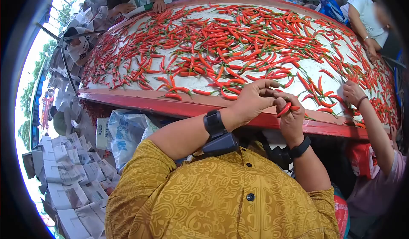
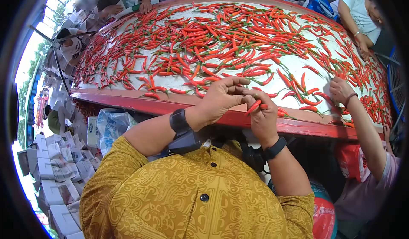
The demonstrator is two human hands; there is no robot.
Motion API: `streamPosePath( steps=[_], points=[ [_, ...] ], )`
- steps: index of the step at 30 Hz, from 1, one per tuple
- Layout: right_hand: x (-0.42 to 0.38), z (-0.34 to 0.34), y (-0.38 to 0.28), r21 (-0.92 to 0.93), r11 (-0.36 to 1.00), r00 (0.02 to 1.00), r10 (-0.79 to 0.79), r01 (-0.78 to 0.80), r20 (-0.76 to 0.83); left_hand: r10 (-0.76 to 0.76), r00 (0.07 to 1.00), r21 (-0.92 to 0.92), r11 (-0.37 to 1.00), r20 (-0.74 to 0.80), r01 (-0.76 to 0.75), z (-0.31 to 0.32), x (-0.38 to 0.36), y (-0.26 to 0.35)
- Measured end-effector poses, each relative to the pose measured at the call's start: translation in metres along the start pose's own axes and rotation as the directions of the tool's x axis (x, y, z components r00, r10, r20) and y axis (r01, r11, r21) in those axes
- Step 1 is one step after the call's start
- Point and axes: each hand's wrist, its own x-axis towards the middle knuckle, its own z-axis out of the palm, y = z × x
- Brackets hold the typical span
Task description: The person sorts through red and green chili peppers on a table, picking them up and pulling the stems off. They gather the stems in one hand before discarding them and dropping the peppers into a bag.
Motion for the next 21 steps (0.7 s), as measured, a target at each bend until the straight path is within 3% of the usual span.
streamPosePath(
  steps=[1, 3, 4, 5, 6, 7, 8, 9, 11, 13, 14, 16, 18, 21],
  points=[
    [0.001, -0.007, 0.002, 0.08, 0.997, 0.998, 0.024, -0.019, -0.052, 0.04, 0.999, 0.072, 0.997, 0.009, -0.041, 0.005, 0.003, -0.002],
    [0.0, -0.027, 0.001, 0.031, 0.998, 0.995, 0.065, -0.063, -0.072, 0.076, 0.997, 0.145, 0.986, 0.025, -0.079, 0.006, 0.01, -0.006],
    [0.005, -0.041, 0.005, 0.096, 0.994, 0.992, 0.067, -0.057, -0.109, 0.325, 0.934, 0.6, 0.72, 0.151, -0.347, -0.005, 0.016, -0.006],
    [0.01, -0.055, 0.009, 0.16, 0.986, 0.987, 0.071, -0.047, -0.146, 0.452, 0.809, 0.84, 0.203, 0.376, -0.503, -0.019, 0.023, -0.005],
    [0.012, -0.071, 0.01, 0.19, 0.98, 0.983, 0.091, -0.061, -0.158, 0.366, 0.866, 0.908, 0.109, 0.341, -0.404, -0.037, 0.027, -0.001],
    [0.014, -0.091, 0.011, -0.03, 0.998, 0.981, 0.043, -0.049, -0.187, 0.284, 0.914, 0.953, 0.002, 0.29, -0.303, -0.059, 0.029, 0.004],
    [0.016, -0.107, 0.01, -0.3, 0.944, 0.97, -0.189, 0.137, -0.153, 0.276, 0.937, 0.977, -0.044, 0.213, -0.209, -0.08, 0.029, 0.005],
    [0.016, -0.121, 0.009, -0.538, 0.786, 0.916, -0.397, 0.306, -0.059, 0.27, 0.953, 0.989, -0.092, 0.135, -0.114, -0.103, 0.027, 0.005],
    [0.006, -0.146, 0.006, -0.57, 0.783, 0.942, -0.332, 0.249, -0.045, 0.356, 0.899, 0.932, -0.339, 0.256, -0.131, -0.165, 0.022, -0.001],
    [-0.003, -0.168, 0.01, -0.691, 0.677, 0.965, -0.234, 0.252, 0.122, 0.352, 0.924, 0.928, -0.372, 0.148, -0.007, -0.199, 0.021, 0.002],
    [-0.008, -0.167, 0.003, -0.71, 0.672, 0.974, -0.207, 0.213, 0.096, 0.353, 0.924, 0.93, -0.368, 0.145, -0.006, -0.2, 0.023, 0.006],
    [-0.008, -0.171, 0.001, -0.759, 0.598, 0.963, -0.226, 0.258, 0.149, 0.499, 0.86, 0.932, -0.351, 0.105, 0.089, -0.188, 0.03, 0.018],
    [-0.006, -0.179, 0.001, -0.807, 0.492, 0.942, -0.241, 0.327, 0.235, 0.522, 0.845, 0.951, -0.304, 0.118, 0.055, -0.16, 0.051, 0.021],
    [-0.007, -0.2, 0.005, -0.784, 0.528, 0.942, -0.253, 0.325, 0.22, 0.52, 0.844, 0.963, -0.268, 0.13, 0.017, -0.113, 0.096, 0.001]
  ],
)
